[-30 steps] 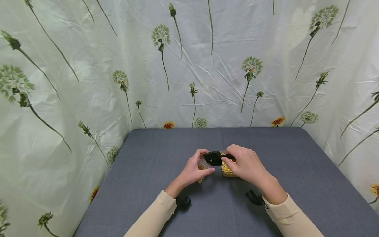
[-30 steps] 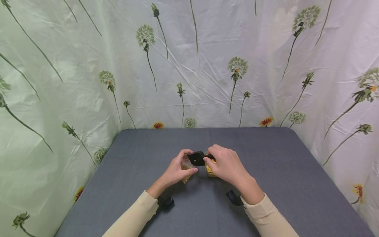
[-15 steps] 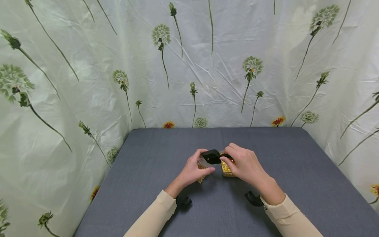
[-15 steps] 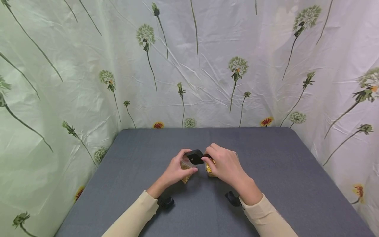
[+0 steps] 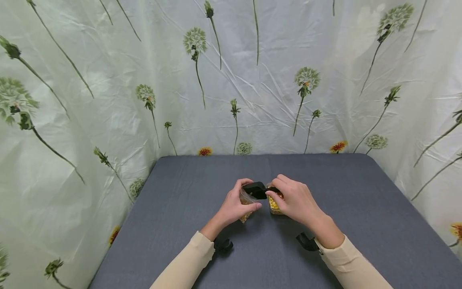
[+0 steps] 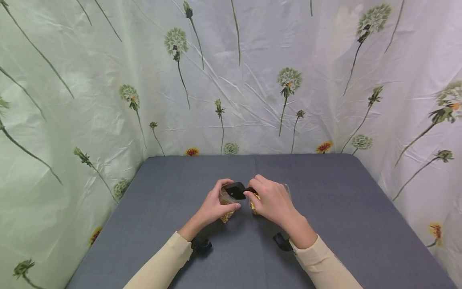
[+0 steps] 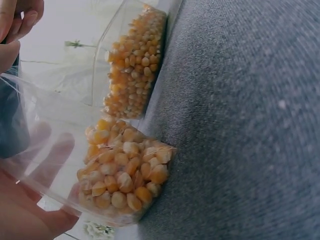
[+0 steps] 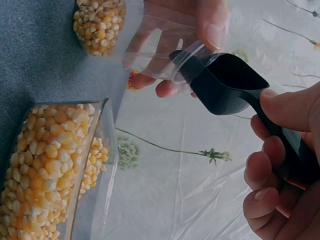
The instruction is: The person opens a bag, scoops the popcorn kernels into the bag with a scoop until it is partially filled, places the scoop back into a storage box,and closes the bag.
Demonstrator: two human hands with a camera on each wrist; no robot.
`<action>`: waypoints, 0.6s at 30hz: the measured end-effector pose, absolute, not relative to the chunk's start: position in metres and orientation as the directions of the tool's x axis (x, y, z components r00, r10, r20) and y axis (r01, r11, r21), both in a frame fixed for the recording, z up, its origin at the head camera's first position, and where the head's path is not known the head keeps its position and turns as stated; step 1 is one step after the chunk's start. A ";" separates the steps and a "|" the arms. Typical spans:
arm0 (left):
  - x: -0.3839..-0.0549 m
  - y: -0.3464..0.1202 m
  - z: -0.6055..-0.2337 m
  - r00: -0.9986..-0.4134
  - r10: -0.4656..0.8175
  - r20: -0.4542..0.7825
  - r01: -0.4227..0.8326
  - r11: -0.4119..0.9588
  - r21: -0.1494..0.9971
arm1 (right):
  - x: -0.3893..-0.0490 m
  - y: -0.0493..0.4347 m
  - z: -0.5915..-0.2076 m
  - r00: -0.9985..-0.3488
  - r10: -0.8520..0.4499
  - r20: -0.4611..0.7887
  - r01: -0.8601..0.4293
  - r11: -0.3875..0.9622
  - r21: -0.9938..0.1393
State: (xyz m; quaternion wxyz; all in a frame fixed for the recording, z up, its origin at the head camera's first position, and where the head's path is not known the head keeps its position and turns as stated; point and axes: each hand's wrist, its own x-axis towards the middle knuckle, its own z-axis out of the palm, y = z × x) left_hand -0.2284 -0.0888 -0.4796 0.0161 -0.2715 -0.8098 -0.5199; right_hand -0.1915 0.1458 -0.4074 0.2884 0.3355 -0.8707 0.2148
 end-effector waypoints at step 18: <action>-0.226 -0.082 -0.486 -0.898 0.351 0.265 0.394 0.374 0.840 | -0.189 0.149 -0.409 -0.644 -0.443 0.624 -0.682 0.702 -0.205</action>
